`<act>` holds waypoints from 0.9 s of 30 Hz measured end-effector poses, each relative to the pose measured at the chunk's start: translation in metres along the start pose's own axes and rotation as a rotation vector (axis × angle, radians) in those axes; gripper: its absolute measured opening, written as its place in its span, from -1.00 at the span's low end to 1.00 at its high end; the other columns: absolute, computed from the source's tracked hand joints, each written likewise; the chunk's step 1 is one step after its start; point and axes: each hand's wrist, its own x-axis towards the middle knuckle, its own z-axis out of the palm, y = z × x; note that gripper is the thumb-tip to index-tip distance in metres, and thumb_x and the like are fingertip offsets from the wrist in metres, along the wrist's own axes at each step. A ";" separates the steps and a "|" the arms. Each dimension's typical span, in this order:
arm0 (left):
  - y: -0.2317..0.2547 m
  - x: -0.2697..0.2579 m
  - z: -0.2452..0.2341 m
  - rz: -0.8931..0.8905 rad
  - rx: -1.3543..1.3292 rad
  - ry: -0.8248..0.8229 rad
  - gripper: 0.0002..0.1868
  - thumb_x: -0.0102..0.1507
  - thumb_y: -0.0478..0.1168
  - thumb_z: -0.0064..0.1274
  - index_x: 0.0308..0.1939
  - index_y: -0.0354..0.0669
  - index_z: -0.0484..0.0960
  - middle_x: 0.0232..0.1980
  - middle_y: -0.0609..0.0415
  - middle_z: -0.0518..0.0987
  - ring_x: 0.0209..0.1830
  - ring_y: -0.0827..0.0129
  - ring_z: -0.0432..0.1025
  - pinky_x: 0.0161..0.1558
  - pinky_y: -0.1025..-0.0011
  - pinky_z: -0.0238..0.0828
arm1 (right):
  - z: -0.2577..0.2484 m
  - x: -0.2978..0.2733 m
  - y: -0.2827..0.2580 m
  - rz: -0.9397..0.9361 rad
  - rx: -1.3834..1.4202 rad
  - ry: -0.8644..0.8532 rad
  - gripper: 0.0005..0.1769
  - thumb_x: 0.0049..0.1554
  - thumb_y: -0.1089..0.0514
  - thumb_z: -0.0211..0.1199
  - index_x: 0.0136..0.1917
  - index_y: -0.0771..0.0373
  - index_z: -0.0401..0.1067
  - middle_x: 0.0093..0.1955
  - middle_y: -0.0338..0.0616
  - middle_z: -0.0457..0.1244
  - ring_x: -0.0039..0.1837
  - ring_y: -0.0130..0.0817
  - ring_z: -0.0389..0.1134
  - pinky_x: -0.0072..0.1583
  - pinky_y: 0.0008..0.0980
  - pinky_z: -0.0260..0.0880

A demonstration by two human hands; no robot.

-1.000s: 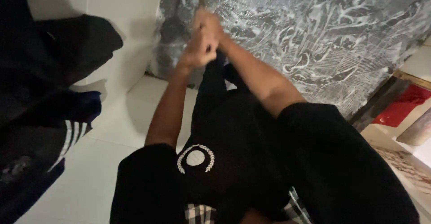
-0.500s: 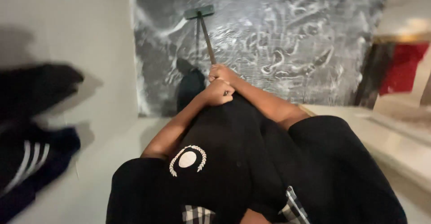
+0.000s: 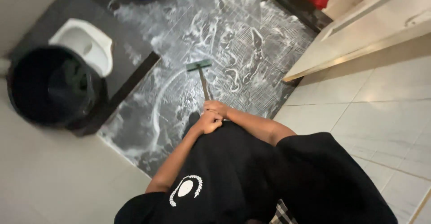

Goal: The person scrubs the bathroom floor with a brush, moving through various sections and working around a toilet, a bucket, and a drain.

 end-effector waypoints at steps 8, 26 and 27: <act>-0.008 0.020 -0.020 0.052 -0.061 -0.082 -0.81 0.12 -0.18 0.03 -0.46 -0.25 0.59 -0.42 -0.13 0.57 -0.37 0.10 0.47 -0.25 0.19 0.35 | -0.022 0.017 -0.012 -0.050 -0.154 0.065 -0.71 -0.03 0.06 0.27 -0.07 0.25 0.41 -0.02 0.04 0.27 0.08 0.10 0.33 0.11 -0.07 0.38; -0.037 0.020 -0.045 -0.050 -0.017 -0.156 -0.80 0.22 -0.17 0.02 -0.31 -0.23 0.65 -0.36 -0.11 0.62 -0.37 0.16 0.50 -0.21 0.23 0.41 | -0.035 0.056 -0.025 0.180 -0.159 -0.190 -0.57 -0.21 -0.02 0.33 -0.11 0.25 0.45 -0.07 -0.05 0.29 0.06 0.01 0.35 0.08 -0.14 0.37; -0.036 0.020 -0.047 -0.056 -0.019 -0.159 -0.80 0.22 -0.16 0.02 -0.31 -0.23 0.66 -0.36 -0.10 0.62 -0.37 0.16 0.50 -0.21 0.23 0.42 | -0.035 0.056 -0.026 0.220 -0.125 -0.191 -0.55 -0.21 -0.02 0.34 -0.10 0.26 0.44 -0.07 -0.03 0.28 0.05 0.02 0.35 0.07 -0.13 0.37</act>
